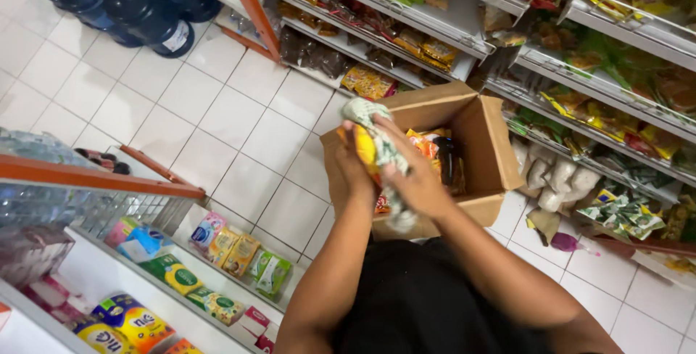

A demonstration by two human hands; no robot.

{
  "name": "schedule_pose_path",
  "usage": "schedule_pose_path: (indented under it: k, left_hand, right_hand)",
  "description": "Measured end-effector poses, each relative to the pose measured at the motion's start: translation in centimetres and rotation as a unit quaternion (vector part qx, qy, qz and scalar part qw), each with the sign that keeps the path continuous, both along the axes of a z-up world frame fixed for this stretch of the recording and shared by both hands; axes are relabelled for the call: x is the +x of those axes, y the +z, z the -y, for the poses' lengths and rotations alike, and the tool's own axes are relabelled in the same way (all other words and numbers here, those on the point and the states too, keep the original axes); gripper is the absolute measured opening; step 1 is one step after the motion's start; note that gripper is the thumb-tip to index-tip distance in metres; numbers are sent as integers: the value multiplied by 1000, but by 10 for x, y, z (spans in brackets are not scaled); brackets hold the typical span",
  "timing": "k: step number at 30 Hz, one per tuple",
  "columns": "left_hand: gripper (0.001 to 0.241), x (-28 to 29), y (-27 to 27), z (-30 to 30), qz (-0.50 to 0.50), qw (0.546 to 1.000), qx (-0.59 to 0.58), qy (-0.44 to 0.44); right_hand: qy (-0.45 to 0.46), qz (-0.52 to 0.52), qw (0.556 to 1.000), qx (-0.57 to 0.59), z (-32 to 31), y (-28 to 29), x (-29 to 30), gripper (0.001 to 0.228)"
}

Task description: The person takes individual seasoning packets from a cardboard box, wipes each packet with a cloth, scans the barcode with a handheld scanner, and places the packets onto a store shelf.

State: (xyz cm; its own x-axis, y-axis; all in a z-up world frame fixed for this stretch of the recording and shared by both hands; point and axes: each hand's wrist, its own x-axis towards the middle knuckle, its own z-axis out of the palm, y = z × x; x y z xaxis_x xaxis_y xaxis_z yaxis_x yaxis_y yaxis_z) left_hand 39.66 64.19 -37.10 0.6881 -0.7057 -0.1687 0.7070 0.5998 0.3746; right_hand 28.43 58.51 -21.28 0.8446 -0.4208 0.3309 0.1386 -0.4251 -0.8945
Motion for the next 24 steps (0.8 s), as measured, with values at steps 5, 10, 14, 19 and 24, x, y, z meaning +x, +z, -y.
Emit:
schedule_pose_path:
  k: [5,10,14,19,24]
  left_hand:
    - [54,39,-9,-11,39,998,-9,52]
    - [52,76,-2,-31,42,994,-31,96]
    - [39,92,26,-83,-85,979,135,127]
    - [46,58,-11,-138,57,931,313,179]
    - [39,17,-17,-138,-69,937,332,89]
  right_hand:
    - [20,-30,997,-73,-45,12,-8,65]
    - [32,-107,994,-12,-63,-51,-34,46]
    - [14,-202,941,272,-50,-137,-31,35]
    - [-93,-337,924,-157,-42,-194,-39,57]
    - [-107,-225,889,-384,-51,-231,-47,73]
